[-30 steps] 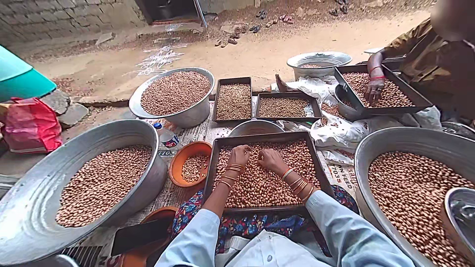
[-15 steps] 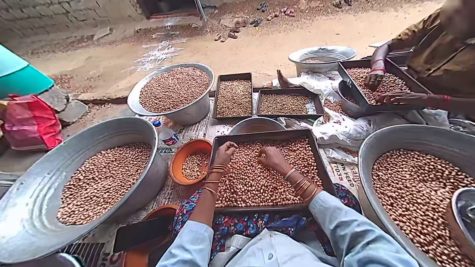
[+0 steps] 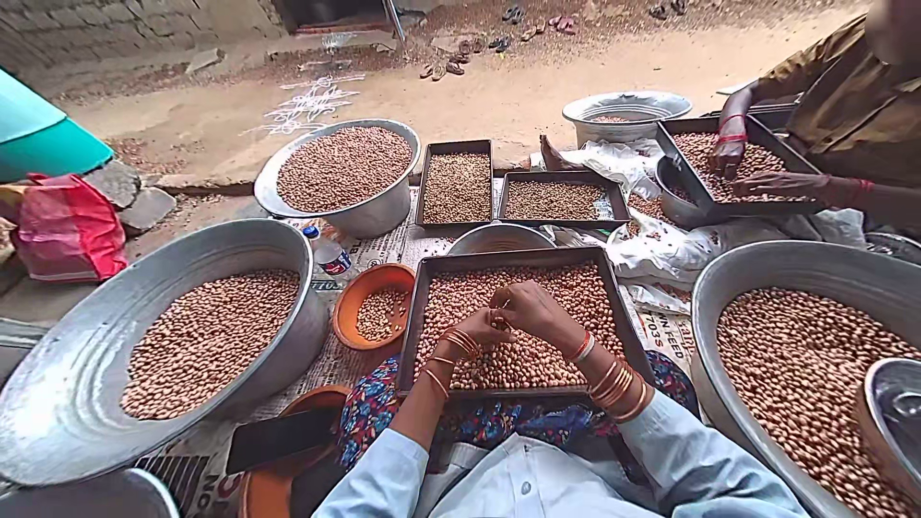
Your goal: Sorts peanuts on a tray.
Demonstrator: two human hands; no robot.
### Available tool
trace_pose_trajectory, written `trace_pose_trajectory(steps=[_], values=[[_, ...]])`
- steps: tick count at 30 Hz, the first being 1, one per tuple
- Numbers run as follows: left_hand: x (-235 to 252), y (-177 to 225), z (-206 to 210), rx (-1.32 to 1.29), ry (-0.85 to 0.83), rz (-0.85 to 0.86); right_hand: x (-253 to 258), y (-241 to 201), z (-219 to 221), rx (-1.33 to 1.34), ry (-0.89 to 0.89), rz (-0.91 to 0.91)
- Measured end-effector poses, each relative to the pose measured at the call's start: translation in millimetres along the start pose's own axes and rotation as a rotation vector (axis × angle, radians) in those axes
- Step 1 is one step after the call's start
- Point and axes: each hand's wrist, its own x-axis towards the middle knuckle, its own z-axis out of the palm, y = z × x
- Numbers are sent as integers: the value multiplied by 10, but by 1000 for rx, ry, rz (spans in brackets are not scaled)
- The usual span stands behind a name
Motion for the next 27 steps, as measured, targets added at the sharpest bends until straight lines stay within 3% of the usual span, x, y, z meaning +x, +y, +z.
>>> trace_pose_trajectory(steps=[3,8,10,12,15,18,21,24,27], values=[[-129,39,-260,58,109,17,-94,165,-118,-22,85,22],[-609,243,-900,575,715,-193,-266,683,-400,-185,157,358],[-710,230,-957,726,865,-182,-314,854,-481,-221,191,475],[-713,177,-851,806,874,-135,-328,993,-530,-220,227,545],[-578,51,-545,886,707,-161,-292,1180,-520,-216,213,592],[-440,-107,-306,902,593,-208,-240,1232,-375,-262,91,628],[-373,-238,-220,885,595,-199,-196,1029,12,-336,-55,636],[-360,-285,-222,862,616,-182,-291,567,416,-300,-190,522],[-350,-362,-250,817,648,-135,-479,195,612,-175,-244,254]])
